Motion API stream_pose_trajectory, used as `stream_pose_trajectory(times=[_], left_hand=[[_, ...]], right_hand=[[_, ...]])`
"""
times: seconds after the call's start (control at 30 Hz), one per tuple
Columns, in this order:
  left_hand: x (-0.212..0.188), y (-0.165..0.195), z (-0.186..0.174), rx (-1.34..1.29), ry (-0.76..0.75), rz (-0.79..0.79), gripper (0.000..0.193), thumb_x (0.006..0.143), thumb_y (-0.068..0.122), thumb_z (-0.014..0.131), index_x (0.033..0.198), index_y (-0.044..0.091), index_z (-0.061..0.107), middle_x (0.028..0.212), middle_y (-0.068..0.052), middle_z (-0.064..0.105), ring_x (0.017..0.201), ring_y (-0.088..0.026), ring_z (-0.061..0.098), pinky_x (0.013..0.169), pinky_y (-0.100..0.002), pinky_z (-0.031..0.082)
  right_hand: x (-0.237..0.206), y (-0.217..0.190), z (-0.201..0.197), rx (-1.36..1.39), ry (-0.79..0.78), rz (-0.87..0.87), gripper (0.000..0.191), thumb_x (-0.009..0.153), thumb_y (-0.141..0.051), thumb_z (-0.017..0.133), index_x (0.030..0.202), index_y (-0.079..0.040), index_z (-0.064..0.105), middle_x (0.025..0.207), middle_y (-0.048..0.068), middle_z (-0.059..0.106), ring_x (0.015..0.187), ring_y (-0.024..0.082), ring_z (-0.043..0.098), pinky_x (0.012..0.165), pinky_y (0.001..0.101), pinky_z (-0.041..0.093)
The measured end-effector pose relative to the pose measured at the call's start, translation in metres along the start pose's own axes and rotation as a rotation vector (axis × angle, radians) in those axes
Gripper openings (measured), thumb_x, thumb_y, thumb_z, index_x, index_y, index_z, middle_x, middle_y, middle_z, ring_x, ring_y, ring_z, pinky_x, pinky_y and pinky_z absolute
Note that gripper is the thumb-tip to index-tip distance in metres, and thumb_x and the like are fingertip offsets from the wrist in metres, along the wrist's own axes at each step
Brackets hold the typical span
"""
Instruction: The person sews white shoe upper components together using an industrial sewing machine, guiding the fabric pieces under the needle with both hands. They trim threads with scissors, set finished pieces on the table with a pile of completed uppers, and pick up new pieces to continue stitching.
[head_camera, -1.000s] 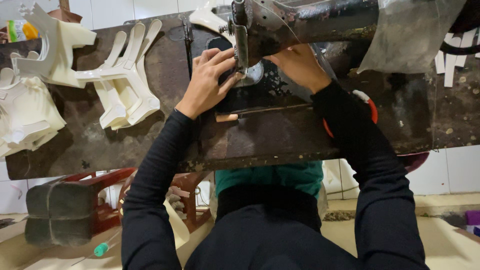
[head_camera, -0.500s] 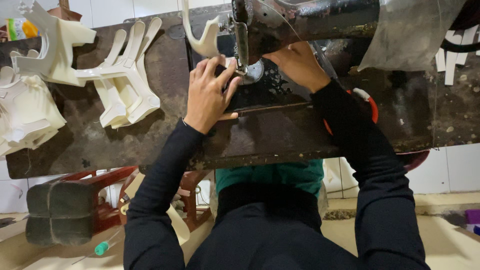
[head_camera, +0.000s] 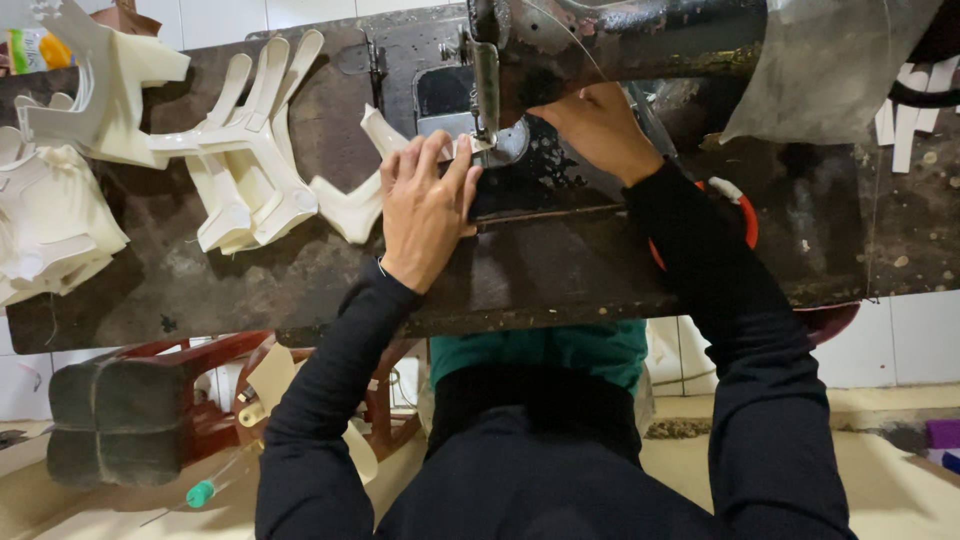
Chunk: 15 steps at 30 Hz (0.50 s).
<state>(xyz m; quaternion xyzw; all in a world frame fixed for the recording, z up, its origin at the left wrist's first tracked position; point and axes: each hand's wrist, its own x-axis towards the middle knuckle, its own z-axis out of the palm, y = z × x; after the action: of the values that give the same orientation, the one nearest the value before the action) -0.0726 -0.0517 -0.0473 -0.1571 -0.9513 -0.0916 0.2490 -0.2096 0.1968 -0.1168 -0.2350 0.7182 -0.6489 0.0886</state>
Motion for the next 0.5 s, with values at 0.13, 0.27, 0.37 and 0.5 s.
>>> stream_pose_trajectory(times=[0.13,0.27,0.37,0.5], left_hand=[[-0.002,0.006,0.0,-0.051,-0.023,-0.003,0.037,0.103,0.024,0.066,0.133,0.002,0.066,0.133,-0.011,0.06,0.12,-0.029,0.055,0.106,-0.042,0.041],[-0.002,0.011,-0.004,-0.109,-0.057,-0.002,0.037,0.1,0.017,0.065,0.131,-0.005,0.064,0.135,-0.014,0.06,0.113,-0.03,0.056,0.1,-0.042,0.046],[0.0,0.015,-0.006,-0.142,-0.076,-0.004,0.037,0.099,0.013,0.064,0.129,-0.008,0.064,0.134,-0.015,0.061,0.108,-0.031,0.057,0.095,-0.041,0.048],[-0.001,0.022,-0.008,-0.233,-0.12,-0.045,0.034,0.099,0.01,0.062,0.128,-0.009,0.062,0.134,-0.016,0.059,0.106,-0.032,0.058,0.093,-0.04,0.05]], right_hand=[[-0.002,0.0,0.0,-0.254,-0.015,-0.105,0.01,0.105,-0.007,0.072,0.099,-0.001,0.078,0.071,-0.002,0.059,0.068,0.005,0.054,0.072,0.0273,0.053],[-0.002,-0.009,0.002,-0.211,0.009,0.029,0.01,0.101,-0.009,0.072,0.1,-0.002,0.079,0.072,-0.005,0.065,0.066,0.003,0.056,0.061,0.0248,0.046],[-0.001,-0.015,0.004,-0.198,0.025,0.063,0.012,0.102,-0.011,0.075,0.096,-0.001,0.078,0.071,-0.003,0.059,0.066,0.004,0.051,0.06,0.0253,0.043],[-0.001,-0.017,0.006,-0.039,0.061,0.049,0.008,0.1,-0.009,0.074,0.102,-0.001,0.076,0.085,-0.007,0.067,0.077,0.001,0.056,0.065,0.0226,0.046]])
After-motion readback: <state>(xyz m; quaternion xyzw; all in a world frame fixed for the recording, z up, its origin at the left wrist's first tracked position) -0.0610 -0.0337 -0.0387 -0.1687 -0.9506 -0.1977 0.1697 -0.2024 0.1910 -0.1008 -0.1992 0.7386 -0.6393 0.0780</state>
